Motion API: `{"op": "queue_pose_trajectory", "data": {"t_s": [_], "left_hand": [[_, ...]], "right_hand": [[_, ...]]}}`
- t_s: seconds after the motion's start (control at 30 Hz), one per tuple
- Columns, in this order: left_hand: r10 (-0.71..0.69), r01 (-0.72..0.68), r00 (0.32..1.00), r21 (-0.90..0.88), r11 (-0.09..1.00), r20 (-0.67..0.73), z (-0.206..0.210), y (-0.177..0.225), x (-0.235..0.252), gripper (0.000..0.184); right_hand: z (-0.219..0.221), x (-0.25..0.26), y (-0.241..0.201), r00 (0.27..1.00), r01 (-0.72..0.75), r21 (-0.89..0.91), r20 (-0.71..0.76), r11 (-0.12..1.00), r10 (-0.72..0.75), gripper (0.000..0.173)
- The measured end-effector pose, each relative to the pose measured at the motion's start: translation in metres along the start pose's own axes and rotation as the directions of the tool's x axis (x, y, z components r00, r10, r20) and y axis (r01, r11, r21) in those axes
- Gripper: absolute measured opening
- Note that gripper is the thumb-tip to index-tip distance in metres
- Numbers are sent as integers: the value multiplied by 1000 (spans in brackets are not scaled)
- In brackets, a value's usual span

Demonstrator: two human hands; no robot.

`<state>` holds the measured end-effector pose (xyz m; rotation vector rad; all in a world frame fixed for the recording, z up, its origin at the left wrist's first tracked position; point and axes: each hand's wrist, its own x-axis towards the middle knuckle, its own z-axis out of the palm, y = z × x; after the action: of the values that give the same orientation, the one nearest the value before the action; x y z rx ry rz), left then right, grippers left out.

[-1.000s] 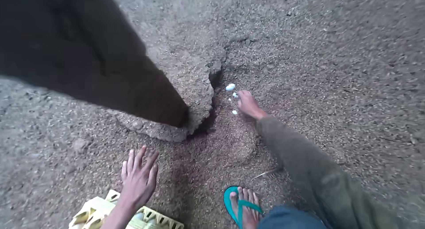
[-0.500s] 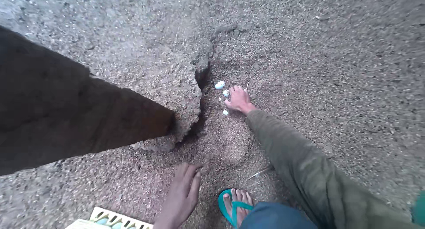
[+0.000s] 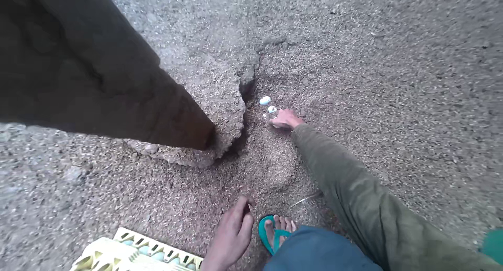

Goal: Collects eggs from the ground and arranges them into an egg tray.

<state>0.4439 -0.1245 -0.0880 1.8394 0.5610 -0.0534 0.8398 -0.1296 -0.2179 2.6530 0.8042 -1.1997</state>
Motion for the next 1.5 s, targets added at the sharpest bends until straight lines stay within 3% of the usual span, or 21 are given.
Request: {"op": "queue_pose_trajectory", "data": {"t_s": [0.1,0.23,0.33,0.47,0.57,0.63,0.7,0.73,0.83,0.93,1.03,1.1,1.23,1.33,1.4,1.5], "left_hand": [[16,-18,999,-38,999,-39,-3,1,-1,33],[13,-24,996,-117,993,-91,-1,-6,2,34],[-103,76,989,-228,971,-108,5,-17,18,38],[-237,210,967,-238,948,-89,19,-36,53,48],[-223,214,970,-99,972,-94,41,-55,76,51],[-230,234,970,42,971,-79,56,-67,85,48],[-243,248,969,188,950,-54,67,-73,89,44],[-244,250,968,238,939,-54,70,-74,89,41],[-209,246,967,346,905,-143,78,-75,83,40],[-239,309,947,412,857,-213,86,-77,58,43],[-335,390,921,482,784,-199,90,-81,36,37],[-326,396,918,501,770,-224,93,-87,22,35],[-183,284,946,416,864,-266,96,-100,2,31],[-126,206,955,295,933,-269,96,-105,-6,34],[-202,241,925,85,967,-322,90,-100,-4,42],[-423,337,814,-270,902,-398,70,-86,1,37]], "right_hand": [[11,-9,5,999,19,50,-39,999,-17,63],[67,-22,9,964,158,23,-219,987,-149,56],[97,-60,-19,956,186,72,-242,980,-163,49],[118,-132,-48,958,288,99,-32,953,-286,53],[94,-161,-46,900,401,152,121,903,-419,50],[68,-137,-26,933,354,171,9,919,-361,45],[58,-79,2,932,320,113,-217,940,-291,40],[54,-51,13,928,297,64,-256,953,-272,39],[50,4,28,949,199,-149,-217,969,-228,45],[58,-2,21,973,112,-226,-170,968,-153,59],[55,-6,19,978,122,-271,-131,955,-162,68],[60,-10,23,985,128,-299,-72,945,-157,70],[73,-43,32,992,115,-285,-14,952,-124,65],[86,-90,23,994,106,-93,39,990,-103,61],[95,-119,9,991,119,36,48,992,-121,61],[115,-159,-21,962,243,193,75,951,-261,60]]}}
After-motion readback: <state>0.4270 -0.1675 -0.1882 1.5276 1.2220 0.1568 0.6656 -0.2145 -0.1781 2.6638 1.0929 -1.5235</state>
